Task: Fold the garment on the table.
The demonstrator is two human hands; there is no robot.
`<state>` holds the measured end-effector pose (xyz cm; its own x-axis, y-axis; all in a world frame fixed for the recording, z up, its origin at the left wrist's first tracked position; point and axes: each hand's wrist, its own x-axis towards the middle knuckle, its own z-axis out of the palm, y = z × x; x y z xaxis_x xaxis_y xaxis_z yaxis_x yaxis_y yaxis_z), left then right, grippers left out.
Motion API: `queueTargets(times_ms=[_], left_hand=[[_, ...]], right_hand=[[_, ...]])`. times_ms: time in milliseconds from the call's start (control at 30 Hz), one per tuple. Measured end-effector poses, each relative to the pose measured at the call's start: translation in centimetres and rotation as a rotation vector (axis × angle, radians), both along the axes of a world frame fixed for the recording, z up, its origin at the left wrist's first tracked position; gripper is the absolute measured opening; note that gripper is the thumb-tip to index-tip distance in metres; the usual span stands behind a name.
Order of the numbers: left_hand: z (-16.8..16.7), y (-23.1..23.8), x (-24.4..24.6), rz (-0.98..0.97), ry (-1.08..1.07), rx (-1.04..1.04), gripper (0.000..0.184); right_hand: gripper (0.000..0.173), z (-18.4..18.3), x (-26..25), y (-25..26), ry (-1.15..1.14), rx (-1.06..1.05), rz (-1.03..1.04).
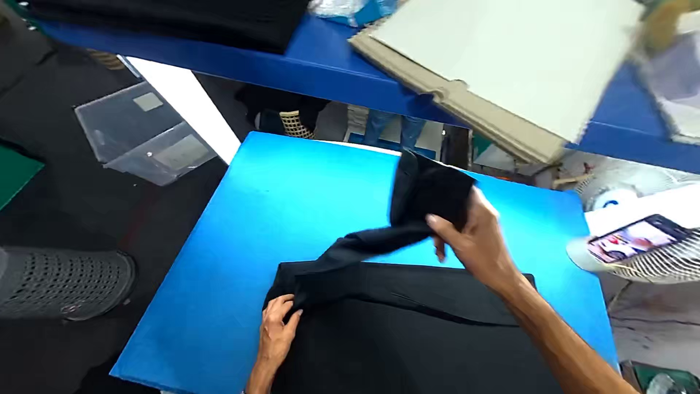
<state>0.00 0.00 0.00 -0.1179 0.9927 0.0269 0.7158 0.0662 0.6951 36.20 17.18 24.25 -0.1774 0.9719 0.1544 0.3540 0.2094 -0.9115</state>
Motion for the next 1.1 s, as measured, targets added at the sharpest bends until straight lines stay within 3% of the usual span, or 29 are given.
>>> queueTargets(times_ms=[167,267,367,467,533,600,667,733,833,933,1033,1100], left_hand=[[2.0,1.5,0.2,-0.120,0.096,-0.034,0.019],[3.0,2.2,0.3,-0.167,0.192,-0.052,0.019],[4.1,2.8,0.4,-0.155,0.179,-0.105,0.019],[5.0,3.3,0.2,-0.129,0.138,-0.149,0.016],[5.5,3.5,0.2,-0.150,0.125,-0.150,0.016],[5.7,3.4,0.3,-0.178,0.129,-0.143,0.016],[5.8,3.5,0.0,-0.212,0.156,-0.150,0.017],[5.8,3.8,-0.3,-0.229,0.165,-0.161,0.017],[6.0,4.4,-0.4,-0.234,0.147,-0.176,0.016],[6.2,5.2,-0.3,-0.242,0.186,-0.196,0.015],[6.3,5.7,-0.2,-0.247,0.235,-0.225,0.013],[6.4,6.2,-0.4,-0.261,0.257,-0.229,0.012]], right_hand=[[0.064,0.8,11.9,-13.2,0.005,0.018,-0.441],[0.061,-1.0,14.7,-18.4,0.124,-0.075,-0.416],[0.038,-3.3,17.3,-21.8,0.187,-0.098,-0.345],[0.045,-6.0,19.4,-24.9,-0.224,-0.225,-0.335],[0.026,-6.9,19.8,-27.6,-0.566,-0.368,-0.268],[0.021,-5.9,19.2,-30.4,-0.699,-0.555,0.003],[0.017,-5.5,19.3,-32.5,-0.557,-0.566,0.304],[0.016,-6.4,20.8,-32.5,-0.222,-0.438,0.375],[0.021,-8.2,22.4,-30.2,0.183,-0.402,0.112],[0.038,-9.8,22.3,-28.7,0.340,-0.515,-0.162],[0.053,-10.6,23.4,-28.1,0.447,-0.538,-0.083],[0.042,-11.2,24.6,-27.6,0.478,-0.504,-0.125]])
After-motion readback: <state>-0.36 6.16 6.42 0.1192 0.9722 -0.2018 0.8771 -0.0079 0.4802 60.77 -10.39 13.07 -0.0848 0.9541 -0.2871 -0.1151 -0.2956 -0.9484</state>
